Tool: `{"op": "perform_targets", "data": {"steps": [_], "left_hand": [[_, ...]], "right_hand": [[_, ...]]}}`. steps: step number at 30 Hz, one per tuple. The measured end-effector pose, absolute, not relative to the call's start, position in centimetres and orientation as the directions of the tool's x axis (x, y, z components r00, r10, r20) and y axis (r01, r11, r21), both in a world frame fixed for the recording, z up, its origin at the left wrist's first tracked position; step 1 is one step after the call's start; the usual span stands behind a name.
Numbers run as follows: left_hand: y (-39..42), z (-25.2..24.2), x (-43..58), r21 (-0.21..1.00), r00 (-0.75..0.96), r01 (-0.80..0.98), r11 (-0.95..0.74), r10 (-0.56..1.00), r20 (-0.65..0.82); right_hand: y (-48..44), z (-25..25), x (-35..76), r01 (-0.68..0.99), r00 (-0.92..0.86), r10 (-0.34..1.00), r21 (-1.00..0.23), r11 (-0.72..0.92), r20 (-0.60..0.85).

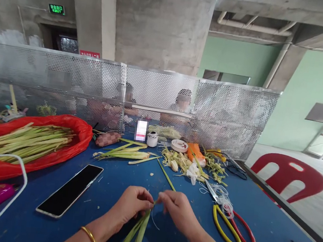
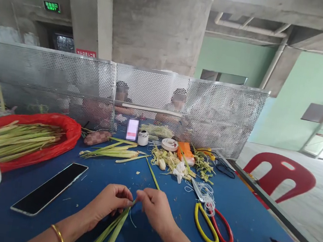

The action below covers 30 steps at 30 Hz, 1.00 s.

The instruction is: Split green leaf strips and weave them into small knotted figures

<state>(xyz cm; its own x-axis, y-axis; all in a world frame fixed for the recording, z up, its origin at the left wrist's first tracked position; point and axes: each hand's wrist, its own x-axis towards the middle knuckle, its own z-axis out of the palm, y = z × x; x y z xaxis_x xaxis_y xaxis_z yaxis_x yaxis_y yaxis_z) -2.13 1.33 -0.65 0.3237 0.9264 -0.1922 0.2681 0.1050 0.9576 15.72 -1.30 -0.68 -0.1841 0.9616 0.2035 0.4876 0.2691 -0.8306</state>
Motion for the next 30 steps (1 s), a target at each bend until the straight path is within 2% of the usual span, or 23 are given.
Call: {"op": "perform_targets", "data": {"steps": [2,3,7,11,18,24,30], "left_hand": [[1.4,-0.6,-2.1,0.959,0.348,0.28,0.045,0.926,-0.145],[1.4,-0.7,-2.0,0.96,0.363,0.281,0.012,0.924,-0.118],[1.2,-1.0,-1.9,0.959,0.412,0.275,-0.071,0.91,-0.05],[1.0,-0.9,-1.8,0.932,0.399,0.336,-0.134,0.917,-0.012],[0.7,-0.6,-1.9,0.715,0.357,0.59,-0.374,0.916,0.183],[0.5,-0.8,-1.8,0.594,0.319,0.702,-0.393,0.919,0.232],[0.3,-1.0,-1.6,0.567,0.326,0.712,-0.414,0.91,0.256]], "right_hand": [[-1.0,-1.1,15.6,0.425,-0.063,0.973,-0.876,0.227,0.222],[-1.0,-1.4,15.6,0.39,-0.063,0.972,-0.891,0.232,0.226],[-1.2,-1.9,15.1,0.353,-0.239,0.943,-0.883,0.308,0.233],[-1.4,-1.9,15.1,0.42,-0.28,0.935,-0.848,0.324,0.218],[-1.5,-1.9,15.2,0.466,-0.282,0.946,-0.84,0.28,0.159],[-1.7,-1.6,14.8,0.386,-0.242,0.961,-0.896,0.22,0.132],[-1.4,-2.0,14.8,0.381,-0.224,0.968,-0.904,0.196,0.116]]}}
